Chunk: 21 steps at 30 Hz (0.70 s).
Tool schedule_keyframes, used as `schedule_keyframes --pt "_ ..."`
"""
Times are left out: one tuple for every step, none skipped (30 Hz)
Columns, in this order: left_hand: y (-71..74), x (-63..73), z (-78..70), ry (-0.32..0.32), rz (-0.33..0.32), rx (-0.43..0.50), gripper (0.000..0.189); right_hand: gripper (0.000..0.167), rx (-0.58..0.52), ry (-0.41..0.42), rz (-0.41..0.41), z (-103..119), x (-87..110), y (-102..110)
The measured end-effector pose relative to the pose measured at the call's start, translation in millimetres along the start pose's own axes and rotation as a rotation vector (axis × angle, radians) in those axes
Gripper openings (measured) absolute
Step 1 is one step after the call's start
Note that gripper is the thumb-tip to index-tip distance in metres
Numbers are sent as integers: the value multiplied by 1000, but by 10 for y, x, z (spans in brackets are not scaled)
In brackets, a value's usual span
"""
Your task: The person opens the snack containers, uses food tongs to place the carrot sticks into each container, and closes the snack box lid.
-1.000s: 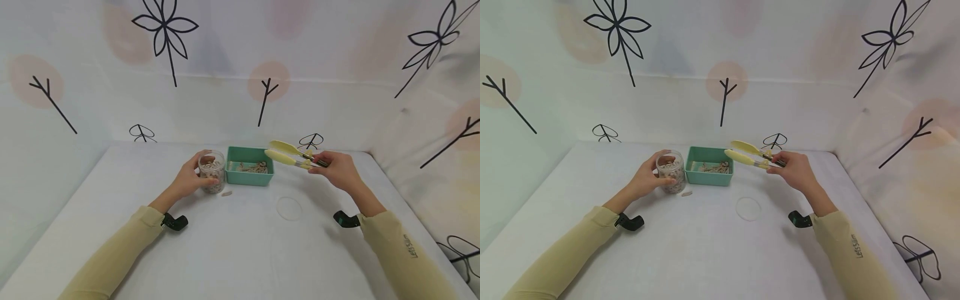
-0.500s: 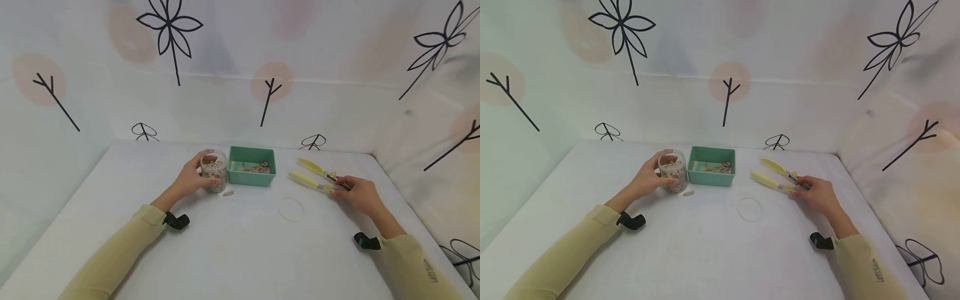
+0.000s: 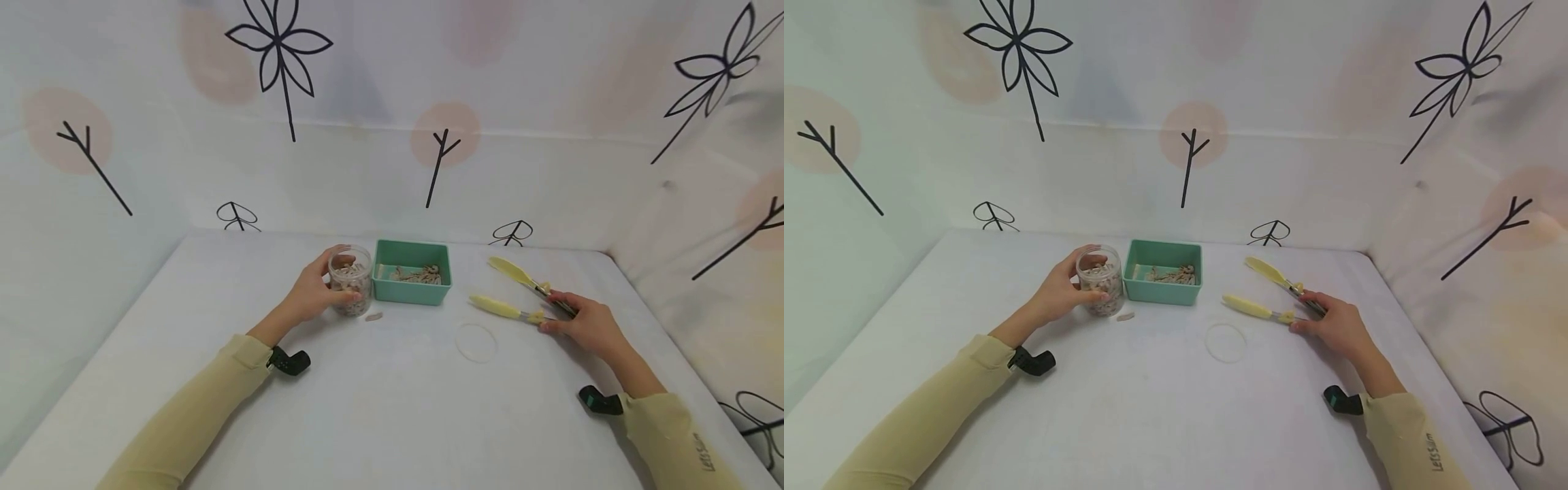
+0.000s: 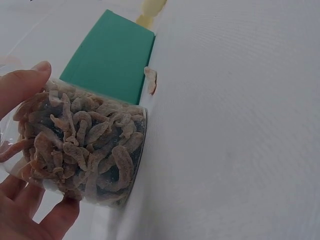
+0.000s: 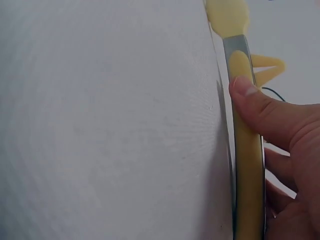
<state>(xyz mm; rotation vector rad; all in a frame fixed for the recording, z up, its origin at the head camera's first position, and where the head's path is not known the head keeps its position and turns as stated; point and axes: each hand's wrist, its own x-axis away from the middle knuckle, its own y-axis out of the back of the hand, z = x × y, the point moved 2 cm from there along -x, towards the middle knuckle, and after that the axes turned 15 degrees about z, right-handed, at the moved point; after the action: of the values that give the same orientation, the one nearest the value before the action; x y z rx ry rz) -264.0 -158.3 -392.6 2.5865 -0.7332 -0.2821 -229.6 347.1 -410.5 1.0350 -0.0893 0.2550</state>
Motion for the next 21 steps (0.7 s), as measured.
schedule_keyframes --pt "-2 -1 2 -1 1 -1 92 79 3 1 9 5 5 6" --pt "-4 -3 4 -1 1 1 92 81 5 2 19 10 9 11" --pt "-5 -5 9 -1 1 0 92 84 6 1 30 17 18 18" --pt "-6 -7 13 -3 3 0 92 87 12 -1 37 23 26 26" --pt "-7 -9 17 -3 3 1 92 91 21 0 41 27 38 37" --pt "-8 -11 19 -5 4 3 92 92 24 2 40 32 52 50" --pt "-9 -12 22 -5 3 2 92 91 25 6 34 35 66 60" --pt "-10 -12 23 -7 3 1 92 88 25 11 23 39 86 73" --pt "-11 -10 18 -11 3 0 92 85 23 17 4 42 109 87" --pt "-12 -8 14 -14 3 0 92 79 17 23 -22 47 131 98" --pt "-12 -6 10 -16 2 -1 91 72 5 32 -53 53 155 109" --pt "-10 -4 8 -17 1 -4 91 64 -10 33 -82 60 176 116" --pt "-9 -1 4 -18 1 -7 91 57 -29 33 -110 67 197 121" --pt "-6 1 -1 -20 1 -8 91 52 -44 33 -138 79 217 123" --pt "-3 2 -4 -21 0 -9 91 47 -64 32 -159 92 235 122" --pt "-1 2 -3 -19 -1 -10 90 44 -82 33 -172 108 251 118" --pt "2 1 0 -17 0 -9 91 42 -103 32 -179 127 267 113" --pt "4 0 0 -17 0 -9 91 41 -119 31 -179 144 279 103" --pt "5 0 -1 -14 1 -10 91 40 -137 41 -178 167 291 90" --pt "6 -1 3 -12 1 -11 91 39 -155 56 -171 194 303 73" --pt "4 -3 6 -12 2 -10 91 38 -170 74 -165 221 312 52"
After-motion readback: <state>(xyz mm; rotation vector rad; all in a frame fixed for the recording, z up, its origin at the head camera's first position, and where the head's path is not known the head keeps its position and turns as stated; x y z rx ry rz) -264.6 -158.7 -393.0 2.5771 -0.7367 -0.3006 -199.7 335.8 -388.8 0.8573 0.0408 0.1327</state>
